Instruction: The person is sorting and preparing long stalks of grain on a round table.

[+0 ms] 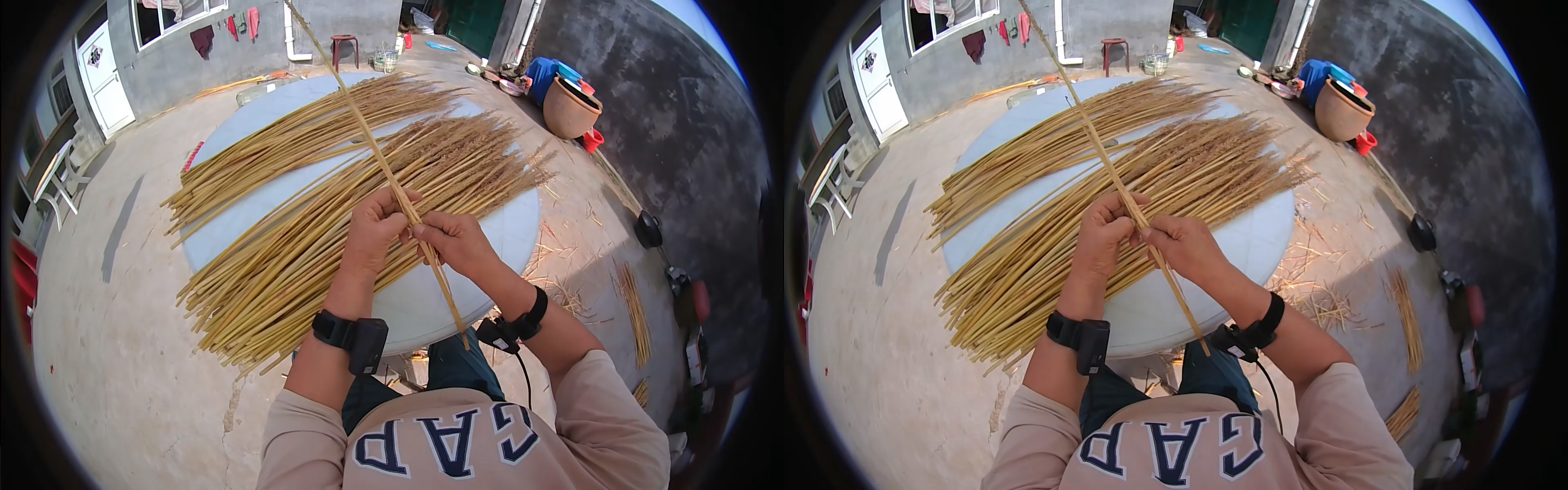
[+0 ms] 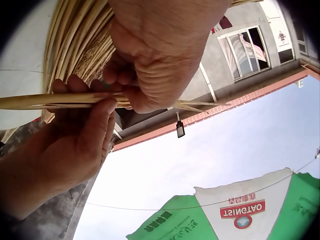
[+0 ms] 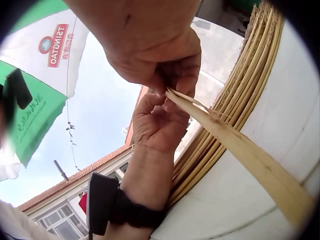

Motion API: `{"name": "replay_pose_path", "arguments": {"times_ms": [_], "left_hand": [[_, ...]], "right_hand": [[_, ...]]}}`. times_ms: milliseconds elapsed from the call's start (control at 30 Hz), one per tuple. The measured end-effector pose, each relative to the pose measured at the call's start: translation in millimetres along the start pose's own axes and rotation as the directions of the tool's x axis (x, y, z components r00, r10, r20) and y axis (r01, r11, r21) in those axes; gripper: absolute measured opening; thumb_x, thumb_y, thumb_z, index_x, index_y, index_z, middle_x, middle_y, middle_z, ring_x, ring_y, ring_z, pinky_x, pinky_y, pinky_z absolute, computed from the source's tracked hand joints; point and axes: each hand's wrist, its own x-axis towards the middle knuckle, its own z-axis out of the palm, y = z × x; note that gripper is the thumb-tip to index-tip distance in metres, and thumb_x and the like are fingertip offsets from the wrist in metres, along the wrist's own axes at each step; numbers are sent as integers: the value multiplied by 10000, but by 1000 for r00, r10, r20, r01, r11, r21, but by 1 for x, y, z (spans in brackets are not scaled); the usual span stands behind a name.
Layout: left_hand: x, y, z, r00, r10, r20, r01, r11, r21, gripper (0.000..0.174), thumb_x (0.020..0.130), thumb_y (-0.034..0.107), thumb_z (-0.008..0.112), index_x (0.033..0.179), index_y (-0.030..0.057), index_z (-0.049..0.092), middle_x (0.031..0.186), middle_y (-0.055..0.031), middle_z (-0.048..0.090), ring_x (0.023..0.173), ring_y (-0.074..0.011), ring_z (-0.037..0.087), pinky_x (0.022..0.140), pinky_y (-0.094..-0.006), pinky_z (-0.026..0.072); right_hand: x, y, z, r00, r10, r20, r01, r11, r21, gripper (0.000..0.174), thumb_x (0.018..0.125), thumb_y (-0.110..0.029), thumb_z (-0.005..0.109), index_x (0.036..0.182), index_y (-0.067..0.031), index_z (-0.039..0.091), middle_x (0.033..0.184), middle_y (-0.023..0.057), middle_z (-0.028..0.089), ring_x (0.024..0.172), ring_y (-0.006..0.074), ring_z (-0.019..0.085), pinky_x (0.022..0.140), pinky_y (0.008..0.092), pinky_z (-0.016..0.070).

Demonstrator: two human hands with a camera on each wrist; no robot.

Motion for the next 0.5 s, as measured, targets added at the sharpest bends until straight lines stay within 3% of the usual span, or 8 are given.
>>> {"name": "replay_pose_path", "arguments": {"times_ms": [100, 200, 267, 433, 500], "left_hand": [[0, 3, 0, 998, -22, -53, 20, 998, -53, 301, 722, -38, 483, 1007, -26, 580, 698, -35, 578, 535, -73, 491, 458, -192, 395], [-1, 8, -1, 988, 36, -151, -40, 999, -29, 363, 671, -62, 445, 1013, -51, 564, 672, -39, 553, 512, -73, 448, 442, -194, 378], [2, 4, -8, 978, 57, -200, -73, 995, -73, 335, 675, -71, 451, 991, -49, 561, 656, -41, 541, 502, -78, 437, 436, -198, 375], [8, -6, -20, 923, 108, -370, -192, 961, -199, 257, 687, -92, 476, 928, -33, 547, 618, -50, 510, 485, -97, 425, 425, -207, 377], [9, -6, -20, 916, 96, -389, -205, 946, -250, 226, 712, -93, 488, 921, -26, 544, 584, 3, 470, 477, -70, 402, 412, -199, 369]], "right_hand": [[0, 0, -2, 997, -71, -43, 64, 988, -142, 181, 852, -144, 547, 758, -6, 617, 550, 61, 565, 499, 110, 556, 472, 260, 433], [-1, 4, -11, 986, -75, -149, 72, 997, -25, 220, 873, -166, 523, 749, -3, 603, 560, 44, 568, 485, 93, 545, 439, 232, 419], [-3, 1, -23, 947, -71, -313, 145, 965, 218, 246, 895, -200, 509, 757, -16, 595, 555, 11, 550, 460, 61, 508, 399, 192, 371], [-21, -17, -53, 847, -158, -508, 346, 889, 301, 217, 908, -202, 504, 806, -33, 596, 535, -22, 477, 429, 32, 402, 384, 168, 290], [-28, -22, -64, 797, -180, -577, 419, 852, 314, 210, 908, -197, 506, 814, -32, 596, 527, -27, 449, 424, 30, 364, 383, 168, 268]]}}
